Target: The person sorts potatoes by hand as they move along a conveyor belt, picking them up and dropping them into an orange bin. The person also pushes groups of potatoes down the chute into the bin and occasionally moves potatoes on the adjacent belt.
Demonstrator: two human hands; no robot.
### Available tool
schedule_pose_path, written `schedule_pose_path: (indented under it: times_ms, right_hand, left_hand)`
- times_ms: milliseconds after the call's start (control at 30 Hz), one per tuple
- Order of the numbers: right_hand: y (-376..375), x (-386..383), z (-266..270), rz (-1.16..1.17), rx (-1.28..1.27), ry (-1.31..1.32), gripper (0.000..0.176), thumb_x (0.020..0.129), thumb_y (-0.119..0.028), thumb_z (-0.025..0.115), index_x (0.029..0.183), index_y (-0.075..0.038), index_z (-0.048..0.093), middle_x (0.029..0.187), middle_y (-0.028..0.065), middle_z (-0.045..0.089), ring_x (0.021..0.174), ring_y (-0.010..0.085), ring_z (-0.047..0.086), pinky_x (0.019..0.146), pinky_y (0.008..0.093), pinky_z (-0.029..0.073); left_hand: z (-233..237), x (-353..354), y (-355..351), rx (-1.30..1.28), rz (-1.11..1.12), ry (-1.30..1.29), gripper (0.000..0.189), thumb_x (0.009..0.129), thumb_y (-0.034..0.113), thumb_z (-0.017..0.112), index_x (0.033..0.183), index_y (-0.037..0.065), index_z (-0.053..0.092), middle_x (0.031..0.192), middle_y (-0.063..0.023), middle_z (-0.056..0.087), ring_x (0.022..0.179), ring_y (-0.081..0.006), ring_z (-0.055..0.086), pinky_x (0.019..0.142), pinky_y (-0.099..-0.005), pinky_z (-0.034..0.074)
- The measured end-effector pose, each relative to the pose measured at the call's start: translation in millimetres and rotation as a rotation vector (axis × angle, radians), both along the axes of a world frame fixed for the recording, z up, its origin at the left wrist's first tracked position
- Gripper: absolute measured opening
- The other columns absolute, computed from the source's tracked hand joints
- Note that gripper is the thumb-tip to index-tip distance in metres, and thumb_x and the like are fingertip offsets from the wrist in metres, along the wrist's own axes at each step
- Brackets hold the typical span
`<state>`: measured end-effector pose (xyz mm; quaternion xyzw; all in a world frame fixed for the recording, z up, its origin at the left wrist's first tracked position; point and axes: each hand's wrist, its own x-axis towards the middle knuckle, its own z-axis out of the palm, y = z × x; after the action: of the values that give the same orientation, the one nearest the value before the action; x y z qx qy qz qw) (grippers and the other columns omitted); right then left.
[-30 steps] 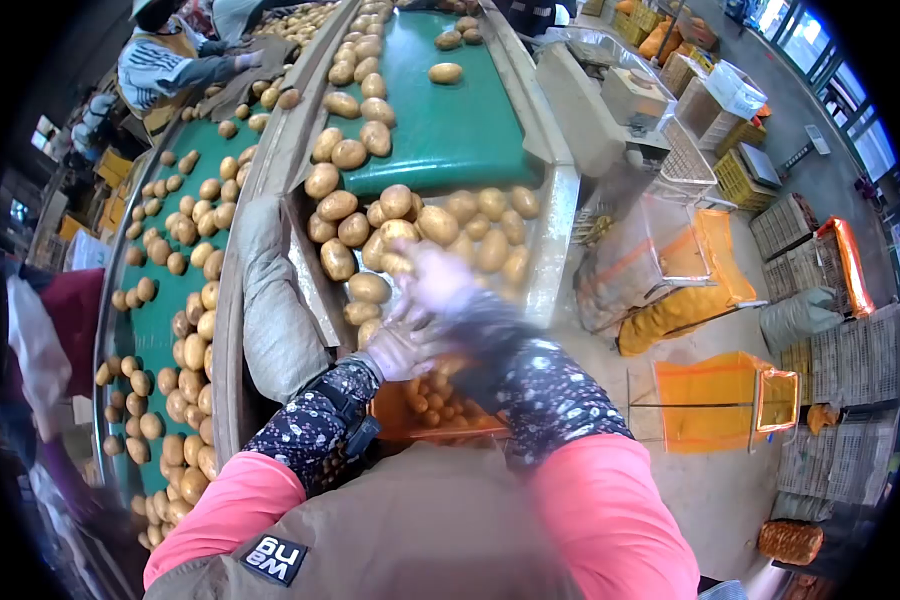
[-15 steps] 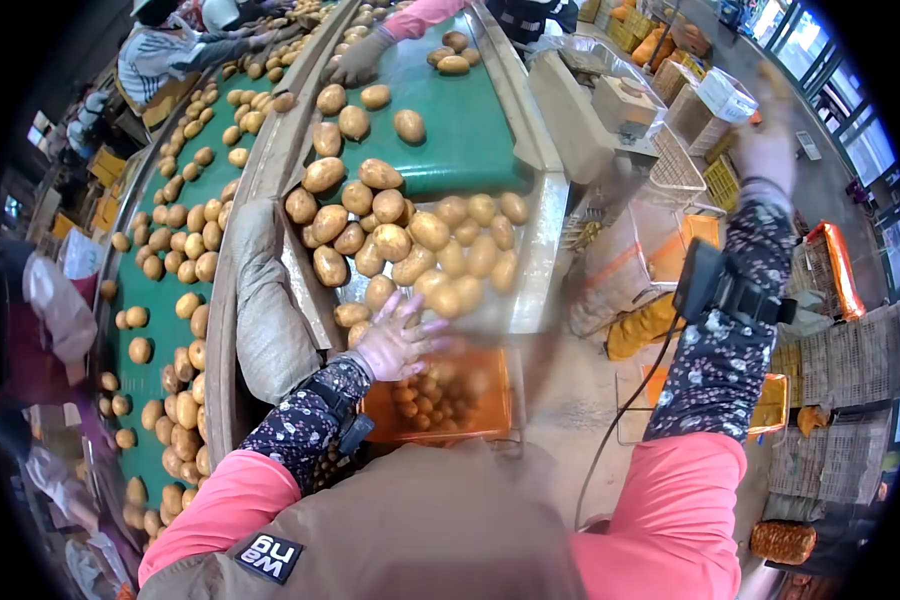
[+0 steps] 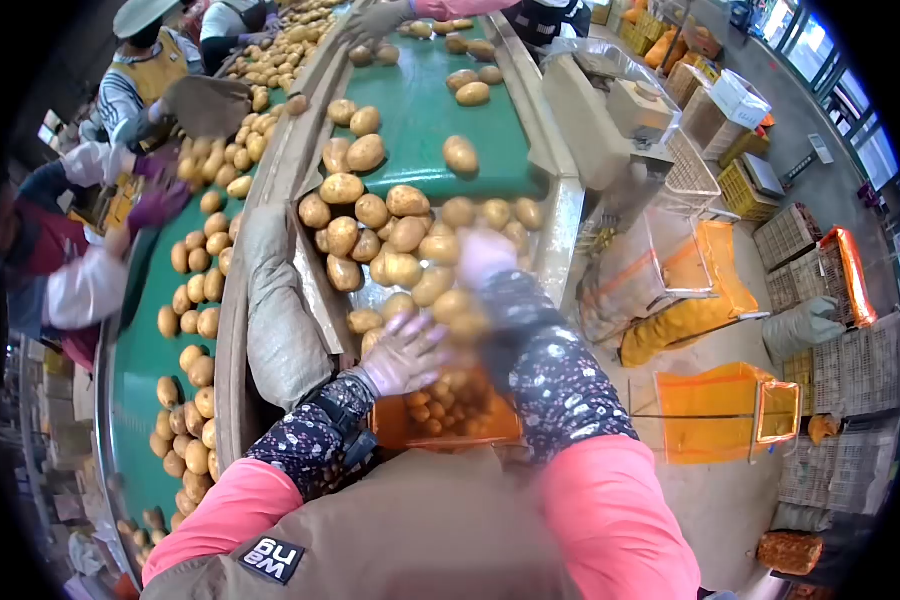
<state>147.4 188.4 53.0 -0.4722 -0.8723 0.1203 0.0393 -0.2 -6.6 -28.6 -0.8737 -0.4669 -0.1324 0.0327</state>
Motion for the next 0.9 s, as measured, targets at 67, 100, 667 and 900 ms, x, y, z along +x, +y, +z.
schedule_pose_path:
  times_ms: [67,100,667,900]
  right_hand:
    - [4.1,1.0,9.4,0.013,-0.060,-0.105,0.028,0.086,-0.024,0.058,0.112,-0.016,0.066,0.126,0.0185,0.058,0.113,0.0346,0.061,0.093,0.0459,0.049]
    - [5.9,0.4,13.6,0.021,-0.086,-0.157,0.029,0.086,-0.024,0.058,0.112,-0.016,0.066,0.128,0.0186,0.057,0.114,0.0344,0.061,0.094,0.0455,0.049]
    - [6.9,12.0,18.1,-0.041,-0.077,-0.071,0.031,0.084,-0.024,0.060,0.114,-0.017,0.066,0.112,0.0152,0.067,0.107,0.0334,0.064,0.092,0.0435,0.049]
    - [2.6,13.5,5.9,-0.214,-0.125,0.136,0.031,0.083,-0.024,0.060,0.113,-0.014,0.065,0.106,0.0202,0.068,0.103,0.0368,0.065,0.090,0.0436,0.051]
  left_hand:
    - [-6.6,2.2,-0.9,0.136,0.159,0.025,0.059,0.085,0.052,0.060,0.138,0.029,0.052,0.156,-0.0095,0.028,0.147,-0.0427,0.013,0.114,-0.0657,0.012]
    - [6.7,6.3,0.0,0.043,0.250,0.018,0.063,0.083,0.054,0.062,0.139,0.029,0.050,0.157,-0.0097,0.027,0.146,-0.0450,0.013,0.114,-0.0658,0.012]
    - [27.7,3.3,8.6,-0.164,0.403,0.032,0.081,0.079,0.064,0.062,0.148,0.027,0.041,0.157,-0.0113,0.027,0.142,-0.0553,0.013,0.114,-0.0653,0.016]
    - [16.7,-2.7,0.8,-0.176,0.405,0.026,0.080,0.079,0.063,0.062,0.146,0.024,0.042,0.154,-0.0118,0.031,0.141,-0.0559,0.015,0.113,-0.0642,0.022]
